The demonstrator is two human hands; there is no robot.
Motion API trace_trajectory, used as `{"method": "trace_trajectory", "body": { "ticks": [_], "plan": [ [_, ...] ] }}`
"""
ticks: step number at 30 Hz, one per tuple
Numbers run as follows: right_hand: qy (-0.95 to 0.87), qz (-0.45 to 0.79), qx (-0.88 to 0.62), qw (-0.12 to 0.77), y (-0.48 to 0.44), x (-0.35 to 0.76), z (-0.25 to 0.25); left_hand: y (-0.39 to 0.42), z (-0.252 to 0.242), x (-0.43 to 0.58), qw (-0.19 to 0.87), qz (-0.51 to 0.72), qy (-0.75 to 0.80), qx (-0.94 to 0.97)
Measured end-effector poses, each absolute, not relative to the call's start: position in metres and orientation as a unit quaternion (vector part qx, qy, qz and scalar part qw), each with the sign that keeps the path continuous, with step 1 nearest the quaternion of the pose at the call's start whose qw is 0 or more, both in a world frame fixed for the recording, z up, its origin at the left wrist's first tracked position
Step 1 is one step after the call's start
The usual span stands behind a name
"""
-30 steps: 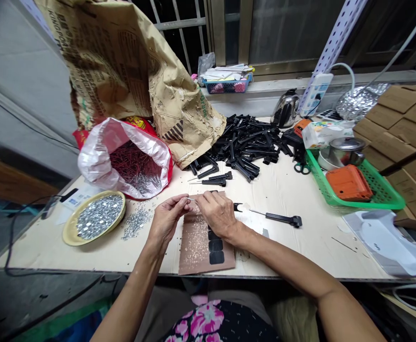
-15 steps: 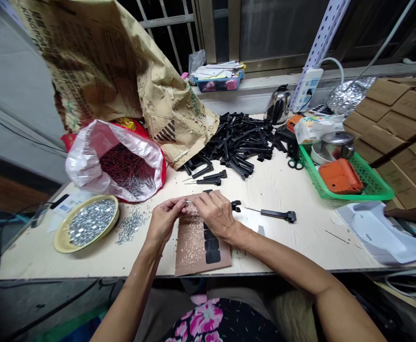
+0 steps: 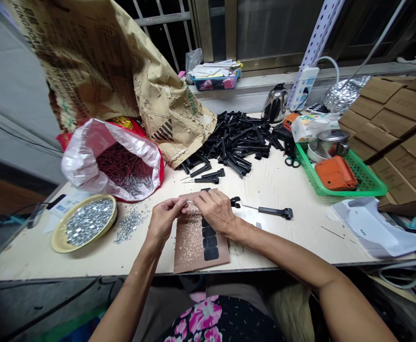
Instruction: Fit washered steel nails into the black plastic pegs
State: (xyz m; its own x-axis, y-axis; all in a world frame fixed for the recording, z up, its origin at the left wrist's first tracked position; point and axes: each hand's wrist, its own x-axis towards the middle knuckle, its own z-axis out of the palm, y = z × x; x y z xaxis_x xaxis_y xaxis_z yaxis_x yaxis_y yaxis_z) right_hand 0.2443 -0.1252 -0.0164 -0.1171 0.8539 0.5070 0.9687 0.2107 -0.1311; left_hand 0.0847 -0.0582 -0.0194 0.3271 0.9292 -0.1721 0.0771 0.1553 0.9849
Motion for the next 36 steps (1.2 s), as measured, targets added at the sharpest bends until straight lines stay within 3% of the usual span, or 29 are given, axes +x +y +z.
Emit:
{"method": "trace_trajectory", "body": {
  "ticks": [6,23,26,32,36],
  "plan": [
    [-0.719,0.053,-0.644,0.257,-0.1259,0.2483,-0.0146,-0.0588,-0.0146,0.0859,0.557,0.339,0.476,0.590],
    [-0.748,-0.061,-0.630,0.202,-0.1290,0.2465,-0.0199,-0.0557,-0.0181,0.0828,0.602,0.323,0.463,0.565],
    [-0.750,-0.067,-0.620,0.220,-0.1296,0.2481,-0.0175,-0.0572,-0.0177,0.0841,0.645,0.318,0.449,0.531],
    [-0.705,0.064,-0.643,0.293,-0.1298,0.2534,-0.0117,-0.0590,-0.0161,0.0879,0.695,0.332,0.419,0.480],
    [-0.731,-0.022,-0.626,0.271,-0.1301,0.2546,-0.0145,-0.0586,-0.0149,0.0878,0.684,0.316,0.431,0.496]
  ]
}}
